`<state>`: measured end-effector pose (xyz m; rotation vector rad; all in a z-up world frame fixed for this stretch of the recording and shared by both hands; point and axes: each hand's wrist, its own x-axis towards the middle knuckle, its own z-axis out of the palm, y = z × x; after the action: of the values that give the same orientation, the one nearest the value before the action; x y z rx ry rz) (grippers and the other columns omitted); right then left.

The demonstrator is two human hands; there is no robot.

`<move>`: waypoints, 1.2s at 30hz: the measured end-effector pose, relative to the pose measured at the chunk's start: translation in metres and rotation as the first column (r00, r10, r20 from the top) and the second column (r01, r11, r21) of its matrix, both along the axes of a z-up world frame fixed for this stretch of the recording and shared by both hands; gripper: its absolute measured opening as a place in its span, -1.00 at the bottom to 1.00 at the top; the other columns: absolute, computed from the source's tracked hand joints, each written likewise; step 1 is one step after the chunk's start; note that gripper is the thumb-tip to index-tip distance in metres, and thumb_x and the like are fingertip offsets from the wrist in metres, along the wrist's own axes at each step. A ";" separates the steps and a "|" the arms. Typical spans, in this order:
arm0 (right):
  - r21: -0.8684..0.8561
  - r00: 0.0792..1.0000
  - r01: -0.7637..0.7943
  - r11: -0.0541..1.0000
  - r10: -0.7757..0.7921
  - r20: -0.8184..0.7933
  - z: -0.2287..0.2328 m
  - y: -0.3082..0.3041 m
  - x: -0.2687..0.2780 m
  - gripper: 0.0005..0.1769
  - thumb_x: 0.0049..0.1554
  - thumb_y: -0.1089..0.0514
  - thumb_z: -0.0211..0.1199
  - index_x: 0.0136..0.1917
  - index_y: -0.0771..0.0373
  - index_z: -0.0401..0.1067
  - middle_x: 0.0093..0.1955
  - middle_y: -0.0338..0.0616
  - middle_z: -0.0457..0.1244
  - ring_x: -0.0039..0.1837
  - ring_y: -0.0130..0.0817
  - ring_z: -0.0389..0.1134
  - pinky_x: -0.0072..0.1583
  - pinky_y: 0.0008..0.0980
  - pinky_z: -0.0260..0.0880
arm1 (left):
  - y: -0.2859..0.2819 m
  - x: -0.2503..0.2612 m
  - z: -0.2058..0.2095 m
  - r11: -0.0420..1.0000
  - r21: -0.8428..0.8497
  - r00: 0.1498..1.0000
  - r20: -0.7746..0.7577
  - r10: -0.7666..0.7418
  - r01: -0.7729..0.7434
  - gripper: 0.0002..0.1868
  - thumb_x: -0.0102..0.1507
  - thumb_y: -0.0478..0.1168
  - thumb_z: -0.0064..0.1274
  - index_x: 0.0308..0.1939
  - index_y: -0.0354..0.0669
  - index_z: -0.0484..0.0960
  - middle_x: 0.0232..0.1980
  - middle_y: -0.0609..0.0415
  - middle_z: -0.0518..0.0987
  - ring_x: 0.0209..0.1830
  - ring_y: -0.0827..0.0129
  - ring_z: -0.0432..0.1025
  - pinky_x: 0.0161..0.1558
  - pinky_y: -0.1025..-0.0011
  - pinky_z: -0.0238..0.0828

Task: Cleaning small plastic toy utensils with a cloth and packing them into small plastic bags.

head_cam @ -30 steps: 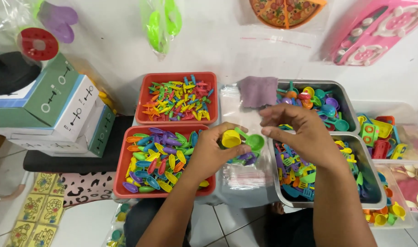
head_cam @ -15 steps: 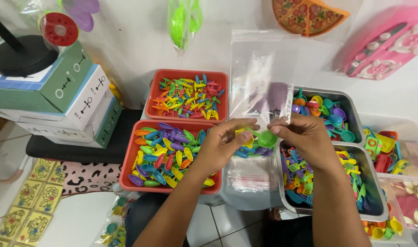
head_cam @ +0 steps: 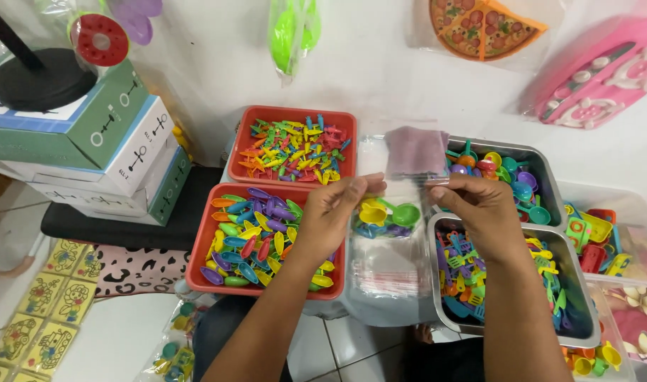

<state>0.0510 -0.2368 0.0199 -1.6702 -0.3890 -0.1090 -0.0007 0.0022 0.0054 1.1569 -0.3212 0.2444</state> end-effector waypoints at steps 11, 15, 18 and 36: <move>-0.004 0.993 0.090 0.996 -0.090 -0.072 0.020 0.013 -0.009 -0.49 0.02 0.41 0.48 0.20 0.35 0.37 -0.27 -0.11 0.34 -0.14 -0.48 0.39 0.02 -0.49 0.48 | -0.003 -0.007 0.014 0.850 0.255 0.886 0.082 0.457 -0.462 -0.91 0.20 -0.34 0.31 -0.22 -0.26 0.76 -0.36 -0.05 0.62 -0.25 0.29 0.62 -0.19 0.47 0.63; -0.139 0.986 0.145 0.980 -0.155 -0.067 0.031 0.019 -0.018 -0.57 0.00 0.36 0.51 0.16 0.36 0.55 -0.24 -0.04 0.40 -0.05 -0.44 0.40 0.13 -0.41 0.45 | -0.002 -0.011 0.023 0.724 0.341 0.799 0.209 0.564 -0.600 -0.88 0.19 -0.22 0.35 -0.26 -0.18 0.76 -0.36 0.03 0.62 -0.28 0.29 0.62 -0.24 0.43 0.62; -0.286 0.979 0.202 0.936 -0.198 0.043 0.036 0.016 -0.022 -0.79 0.04 0.27 0.54 -0.02 0.24 0.65 -0.32 -0.12 0.37 -0.09 -0.52 0.33 0.05 -0.39 0.42 | -0.003 -0.013 0.023 0.714 0.349 0.795 0.236 0.559 -0.606 -0.84 0.21 -0.20 0.34 -0.26 -0.23 0.74 -0.21 -0.02 0.54 -0.13 0.20 0.53 -0.07 0.22 0.56; 0.026 0.959 0.138 0.990 -0.140 0.245 0.033 0.008 -0.037 -0.81 0.12 0.43 0.40 0.00 0.34 0.48 -0.16 -0.18 0.36 -0.26 -0.63 0.23 -0.20 -0.72 0.24 | -0.007 -0.003 0.000 0.993 -0.005 0.993 -0.013 -0.116 0.116 -0.04 -0.02 -0.34 0.38 0.30 -0.02 0.05 0.27 -0.11 0.47 0.23 0.18 0.40 0.27 0.22 0.32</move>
<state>0.0138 -0.2292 0.0532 -1.6798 -0.4561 -0.4254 -0.0039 -0.0052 0.0049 1.1312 -0.3750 0.1356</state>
